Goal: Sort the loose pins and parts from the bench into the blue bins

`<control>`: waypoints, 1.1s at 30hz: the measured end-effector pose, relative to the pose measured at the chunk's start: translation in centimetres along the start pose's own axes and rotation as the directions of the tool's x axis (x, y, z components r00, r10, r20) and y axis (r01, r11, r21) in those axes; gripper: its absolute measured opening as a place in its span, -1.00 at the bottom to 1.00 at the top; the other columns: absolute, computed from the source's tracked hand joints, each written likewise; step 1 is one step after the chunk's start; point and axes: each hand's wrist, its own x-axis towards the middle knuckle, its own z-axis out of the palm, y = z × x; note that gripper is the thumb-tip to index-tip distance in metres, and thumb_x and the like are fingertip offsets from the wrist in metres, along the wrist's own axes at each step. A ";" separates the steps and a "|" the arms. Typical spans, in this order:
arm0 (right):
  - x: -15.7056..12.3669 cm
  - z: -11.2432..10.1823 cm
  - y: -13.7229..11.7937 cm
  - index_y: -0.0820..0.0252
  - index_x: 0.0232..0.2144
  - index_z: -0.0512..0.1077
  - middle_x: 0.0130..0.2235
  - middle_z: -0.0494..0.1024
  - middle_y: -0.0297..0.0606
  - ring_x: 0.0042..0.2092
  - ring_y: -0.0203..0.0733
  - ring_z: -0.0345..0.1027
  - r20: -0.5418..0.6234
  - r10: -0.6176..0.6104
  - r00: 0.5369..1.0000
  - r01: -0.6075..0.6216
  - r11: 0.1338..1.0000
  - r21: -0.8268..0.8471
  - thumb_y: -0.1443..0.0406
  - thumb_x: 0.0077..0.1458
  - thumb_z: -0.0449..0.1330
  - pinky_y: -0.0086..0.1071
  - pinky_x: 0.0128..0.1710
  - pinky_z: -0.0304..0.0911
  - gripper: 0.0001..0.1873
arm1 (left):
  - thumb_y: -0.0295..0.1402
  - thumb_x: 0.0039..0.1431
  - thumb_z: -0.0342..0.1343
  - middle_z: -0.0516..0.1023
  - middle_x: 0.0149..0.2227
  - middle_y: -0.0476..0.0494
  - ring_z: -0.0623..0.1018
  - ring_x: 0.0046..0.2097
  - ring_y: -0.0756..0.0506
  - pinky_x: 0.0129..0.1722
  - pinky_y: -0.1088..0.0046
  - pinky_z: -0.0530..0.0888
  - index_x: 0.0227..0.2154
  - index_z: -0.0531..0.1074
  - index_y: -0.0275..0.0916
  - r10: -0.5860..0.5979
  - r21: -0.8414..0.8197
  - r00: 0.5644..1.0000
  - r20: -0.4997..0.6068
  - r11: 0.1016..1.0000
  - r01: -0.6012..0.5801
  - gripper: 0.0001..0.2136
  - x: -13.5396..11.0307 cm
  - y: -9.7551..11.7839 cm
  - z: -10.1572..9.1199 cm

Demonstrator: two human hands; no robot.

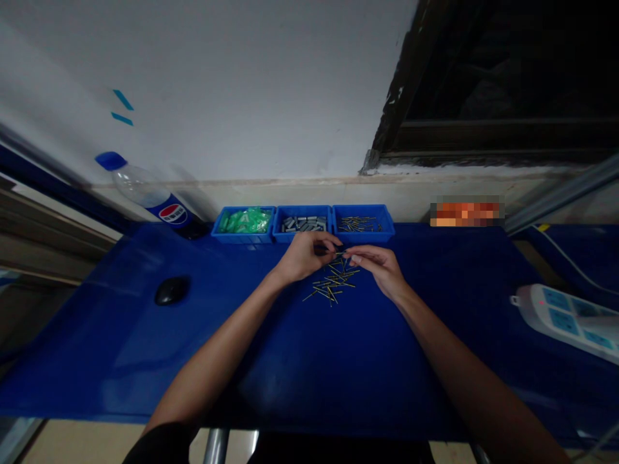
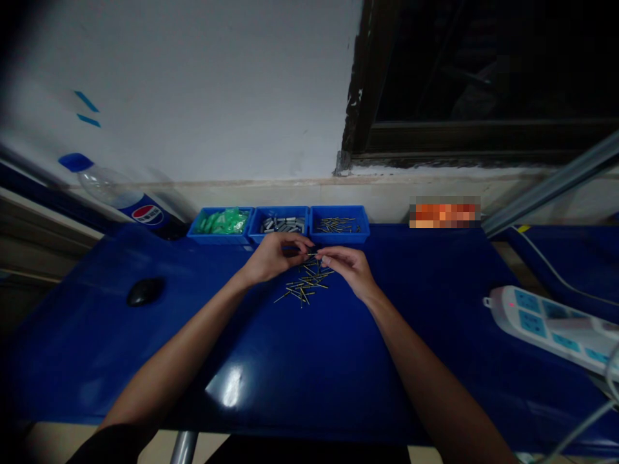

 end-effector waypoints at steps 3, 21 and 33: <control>0.0 0.1 -0.2 0.02 -0.10 0.69 -0.09 0.73 -0.19 -0.21 -0.12 0.57 -0.054 -0.034 0.998 0.035 0.999 0.031 0.21 0.14 0.42 -0.21 -0.16 0.45 -0.75 | -0.47 0.16 0.23 0.68 -0.15 -0.17 0.66 -0.16 -0.10 -0.11 0.34 0.59 -0.16 0.59 -0.28 0.040 0.234 0.999 -0.002 0.971 -0.038 -0.82 -0.1 -0.3 -0.8; 0.0 0.4 -1.0 0.02 0.05 0.60 0.10 0.65 -0.14 -0.19 -0.12 0.54 -0.079 -0.032 0.996 0.039 0.994 0.098 0.29 0.14 0.33 -0.19 -0.16 0.39 -0.60 | -0.62 0.10 0.10 0.64 -0.33 -0.14 0.58 -0.33 -0.11 -0.32 0.42 0.40 -0.10 0.59 -0.24 -0.113 0.582 0.989 0.098 0.813 0.035 -0.66 -0.5 -0.8 -1.4; 0.1 0.3 -0.4 0.04 -0.07 0.67 -0.16 0.73 -0.21 -0.27 -0.15 0.55 0.001 -0.012 1.000 0.012 1.000 0.003 0.20 0.17 0.39 -0.21 -0.16 0.43 -0.73 | -0.58 0.17 0.11 0.61 -0.20 -0.14 0.59 -0.19 -0.07 -0.13 0.37 0.54 0.02 0.53 -0.25 0.136 0.275 0.991 0.016 0.952 -0.135 -0.64 -0.2 0.7 -0.5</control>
